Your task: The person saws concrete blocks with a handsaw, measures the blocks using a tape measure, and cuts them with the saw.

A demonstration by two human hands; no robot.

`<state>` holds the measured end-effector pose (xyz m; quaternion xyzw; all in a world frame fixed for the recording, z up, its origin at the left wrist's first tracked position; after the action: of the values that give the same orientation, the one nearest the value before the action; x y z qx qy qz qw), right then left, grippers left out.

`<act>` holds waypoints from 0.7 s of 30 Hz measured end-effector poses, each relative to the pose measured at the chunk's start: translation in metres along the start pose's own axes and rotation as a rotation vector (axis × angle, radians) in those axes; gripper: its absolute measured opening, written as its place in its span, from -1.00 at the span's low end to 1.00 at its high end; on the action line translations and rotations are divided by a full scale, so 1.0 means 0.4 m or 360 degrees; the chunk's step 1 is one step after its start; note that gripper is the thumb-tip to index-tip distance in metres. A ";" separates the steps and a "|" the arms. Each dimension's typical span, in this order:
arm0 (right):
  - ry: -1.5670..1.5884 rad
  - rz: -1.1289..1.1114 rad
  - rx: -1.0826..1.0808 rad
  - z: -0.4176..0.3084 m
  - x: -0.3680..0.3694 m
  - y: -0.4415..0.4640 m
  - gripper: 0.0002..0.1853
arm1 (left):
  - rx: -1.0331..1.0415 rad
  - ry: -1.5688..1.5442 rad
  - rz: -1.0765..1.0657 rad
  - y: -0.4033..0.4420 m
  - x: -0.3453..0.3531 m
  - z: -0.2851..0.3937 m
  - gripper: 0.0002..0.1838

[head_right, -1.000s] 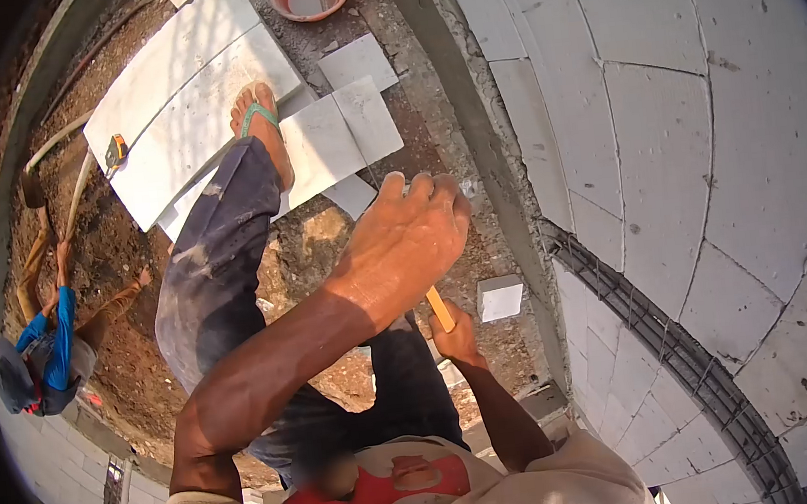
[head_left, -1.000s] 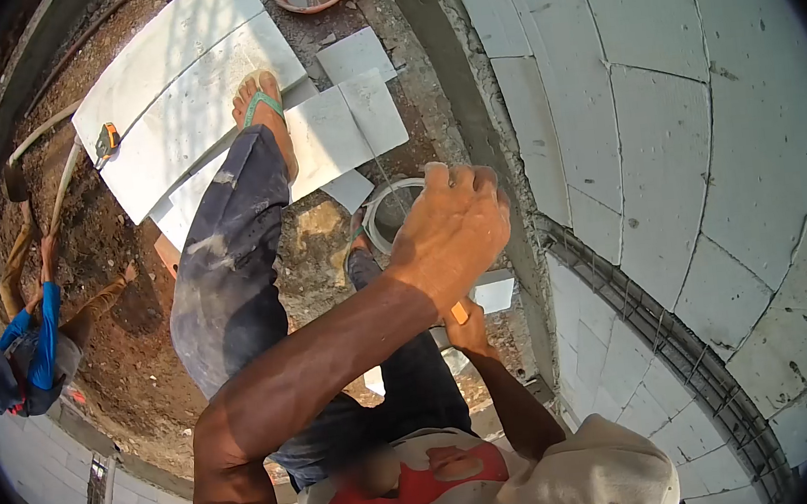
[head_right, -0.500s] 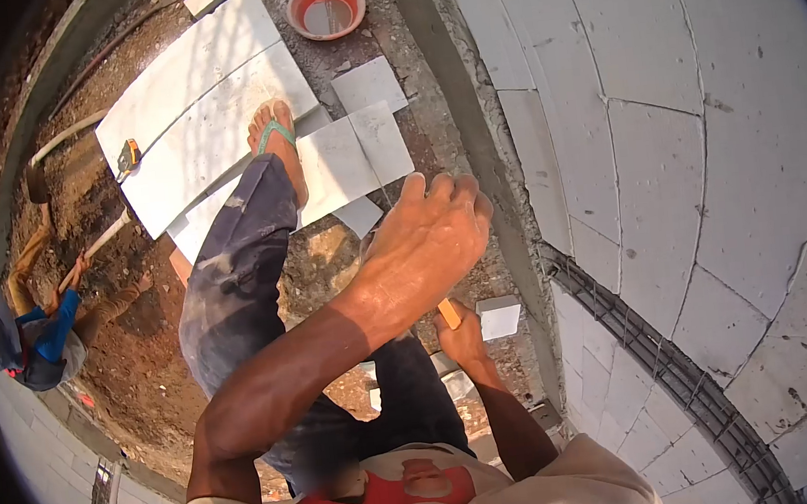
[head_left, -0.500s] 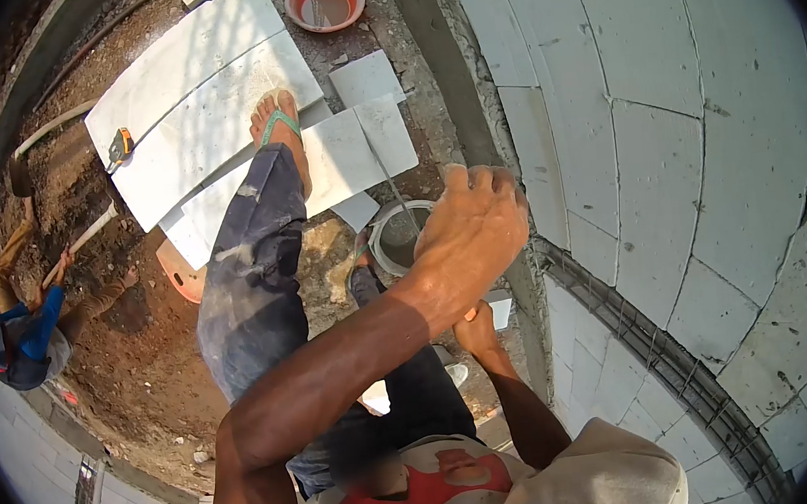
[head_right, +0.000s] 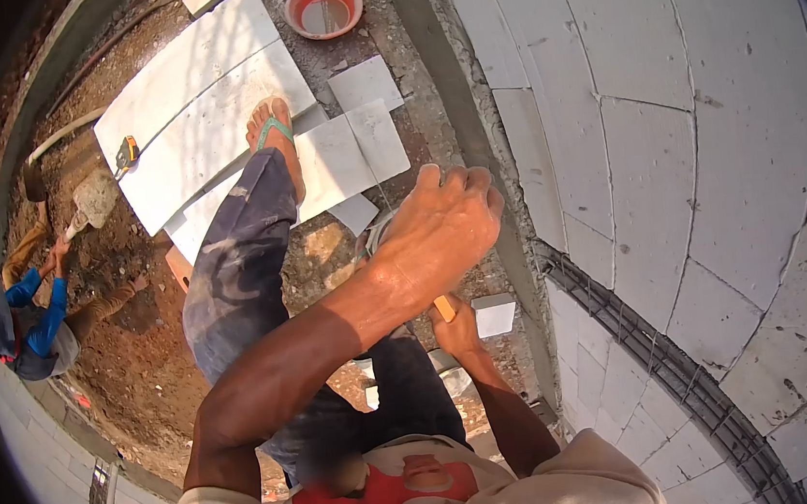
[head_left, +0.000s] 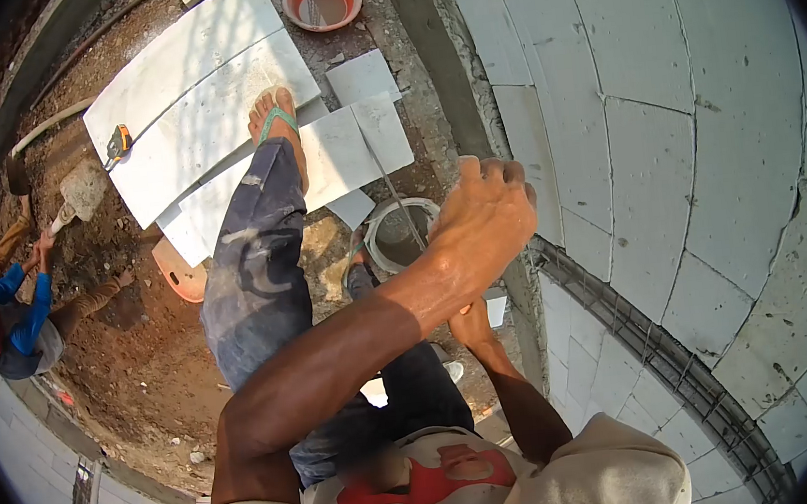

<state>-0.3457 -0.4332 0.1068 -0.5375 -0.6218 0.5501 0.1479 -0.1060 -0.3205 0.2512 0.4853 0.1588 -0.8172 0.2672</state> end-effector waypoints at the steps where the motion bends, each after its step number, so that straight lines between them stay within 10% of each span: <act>1: -0.0008 -0.0032 -0.0015 0.022 0.005 0.015 -0.40 | -0.0026 -0.0026 -0.0015 0.000 -0.021 -0.009 -0.68; 6: 0.1086 0.0036 -0.0138 -0.140 0.124 0.313 -0.33 | 0.0001 0.0184 0.0070 -0.026 0.001 -0.013 -0.66; 11: -0.0067 0.0434 -0.0331 -0.082 0.073 0.276 -0.39 | 0.0067 0.0145 -0.0070 -0.033 -0.021 0.000 -0.67; 16: 0.0060 -0.0170 0.0166 0.101 0.007 -0.017 -0.30 | -0.0027 0.0174 0.0036 -0.028 -0.057 -0.011 -0.67; 21: 0.0188 0.0273 -0.0224 -0.152 0.058 0.367 -0.30 | -0.0018 0.0165 0.0135 -0.044 -0.032 -0.010 -0.66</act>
<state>-0.2330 -0.4087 -0.0051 -0.6292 -0.6008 0.4832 0.0984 -0.1087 -0.3006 0.2606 0.5318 0.1562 -0.7780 0.2956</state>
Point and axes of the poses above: each hand's wrist, its own y-axis towards the middle knuckle, its own x-axis out of the palm, z = x × y, the point moved 4 cm from there along y, towards the middle knuckle, and after that the axes turned 5 degrees about x, right-handed, at the moved point
